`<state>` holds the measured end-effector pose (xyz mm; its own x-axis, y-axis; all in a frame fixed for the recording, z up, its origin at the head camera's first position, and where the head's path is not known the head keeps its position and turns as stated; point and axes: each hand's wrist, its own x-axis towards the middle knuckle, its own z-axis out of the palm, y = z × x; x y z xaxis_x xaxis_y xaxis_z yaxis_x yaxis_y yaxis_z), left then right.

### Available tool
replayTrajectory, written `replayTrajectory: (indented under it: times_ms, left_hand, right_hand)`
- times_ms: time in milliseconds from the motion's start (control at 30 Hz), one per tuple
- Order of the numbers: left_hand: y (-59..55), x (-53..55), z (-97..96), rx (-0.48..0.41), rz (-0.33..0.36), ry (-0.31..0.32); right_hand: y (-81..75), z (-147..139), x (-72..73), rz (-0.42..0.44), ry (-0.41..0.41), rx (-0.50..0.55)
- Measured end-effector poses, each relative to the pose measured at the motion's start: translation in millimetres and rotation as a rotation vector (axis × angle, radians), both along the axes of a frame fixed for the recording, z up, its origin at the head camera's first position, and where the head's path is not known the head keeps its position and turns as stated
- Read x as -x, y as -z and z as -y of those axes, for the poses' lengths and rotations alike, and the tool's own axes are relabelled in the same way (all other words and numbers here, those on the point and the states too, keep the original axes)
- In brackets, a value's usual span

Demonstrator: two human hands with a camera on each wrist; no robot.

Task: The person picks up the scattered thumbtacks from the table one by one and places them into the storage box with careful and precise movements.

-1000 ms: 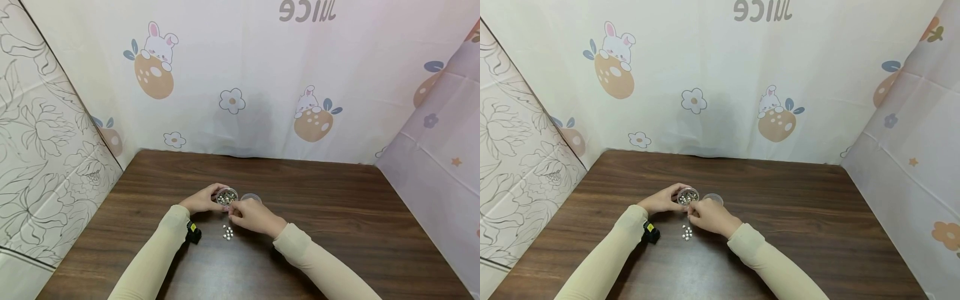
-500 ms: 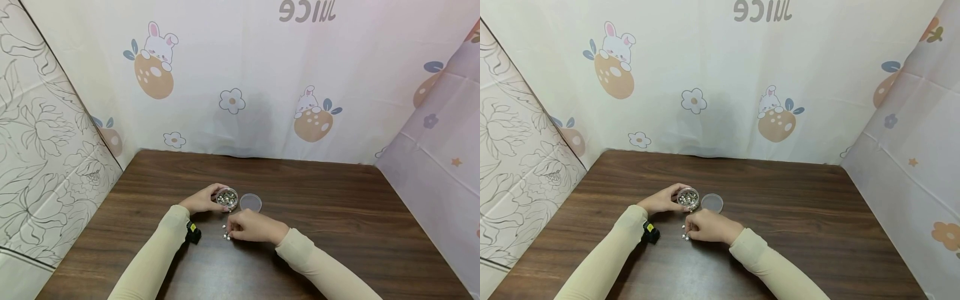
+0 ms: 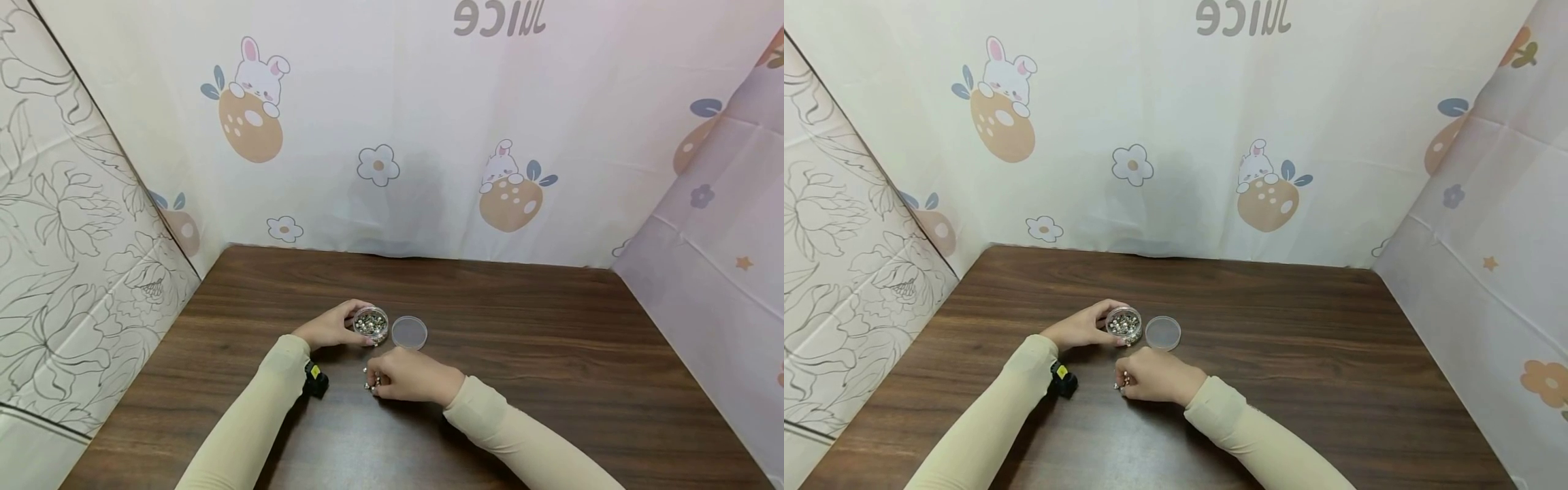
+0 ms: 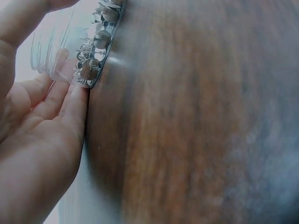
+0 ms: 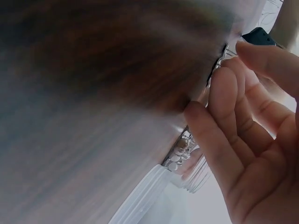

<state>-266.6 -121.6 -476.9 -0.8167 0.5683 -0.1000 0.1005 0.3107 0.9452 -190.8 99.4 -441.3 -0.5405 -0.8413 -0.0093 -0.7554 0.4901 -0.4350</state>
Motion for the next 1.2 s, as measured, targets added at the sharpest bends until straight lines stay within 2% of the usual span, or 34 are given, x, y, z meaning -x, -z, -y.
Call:
replayTrajectory:
  times_ms: [267,767,1200]
  left_hand:
    - [-0.1,1.4,-0.2,0.016,0.0,-0.005]
    - [3.3,2.8,0.8,-0.014,-0.01,0.018]
    - [3.5,1.4,0.8,-0.012,-0.015,0.02]
  right_hand:
    - [-1.5,1.3,-2.1,-0.033,0.011,0.005]
    - [0.3,3.9,-3.5,-0.073,0.02,-0.036]
    - [-3.0,1.6,-0.9,-0.026,0.017,-0.028]
